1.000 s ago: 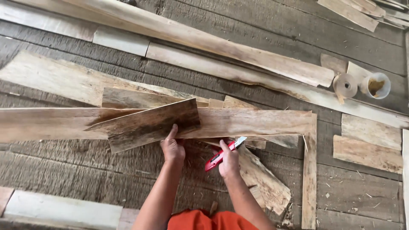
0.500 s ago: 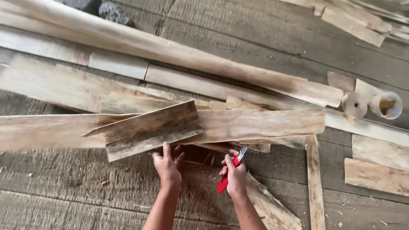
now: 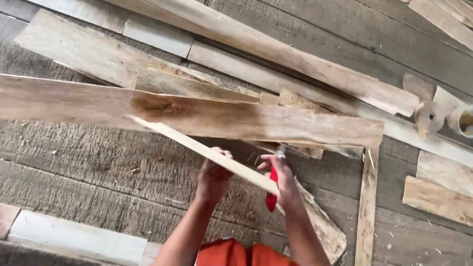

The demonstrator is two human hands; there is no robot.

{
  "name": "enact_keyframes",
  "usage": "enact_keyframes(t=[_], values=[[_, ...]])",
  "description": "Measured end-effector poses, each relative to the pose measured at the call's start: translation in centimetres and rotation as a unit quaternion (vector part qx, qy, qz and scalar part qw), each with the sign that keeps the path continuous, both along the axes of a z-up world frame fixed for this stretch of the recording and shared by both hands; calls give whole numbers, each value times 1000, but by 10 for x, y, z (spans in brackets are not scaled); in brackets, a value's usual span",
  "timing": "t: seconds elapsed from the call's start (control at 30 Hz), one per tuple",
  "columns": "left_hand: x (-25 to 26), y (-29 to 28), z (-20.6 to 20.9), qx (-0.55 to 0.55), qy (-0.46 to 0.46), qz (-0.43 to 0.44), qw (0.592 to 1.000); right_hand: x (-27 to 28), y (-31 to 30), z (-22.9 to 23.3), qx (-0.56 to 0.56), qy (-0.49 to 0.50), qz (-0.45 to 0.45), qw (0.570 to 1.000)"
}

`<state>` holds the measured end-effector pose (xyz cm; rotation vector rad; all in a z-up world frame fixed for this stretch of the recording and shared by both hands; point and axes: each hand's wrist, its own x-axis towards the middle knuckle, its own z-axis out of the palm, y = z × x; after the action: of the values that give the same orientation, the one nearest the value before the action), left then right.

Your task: Cutting thin strips of wood veneer using a utility knife on a wooden floor

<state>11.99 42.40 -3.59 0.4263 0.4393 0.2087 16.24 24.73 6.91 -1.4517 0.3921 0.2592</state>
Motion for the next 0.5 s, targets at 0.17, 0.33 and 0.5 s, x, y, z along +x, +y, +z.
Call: enact_keyframes(t=[0.17, 0.33, 0.5], values=[[-12, -5, 52, -106, -282, -214, 929, -50, -36, -21, 48, 153, 124, 979], [-56, -37, 34, -140, 87, -184, 969, -78, -68, -26, 1, 23, 27, 999], [-76, -50, 28, 101, -29, -203, 974, -106, -95, -70, -80, -90, 35, 992]])
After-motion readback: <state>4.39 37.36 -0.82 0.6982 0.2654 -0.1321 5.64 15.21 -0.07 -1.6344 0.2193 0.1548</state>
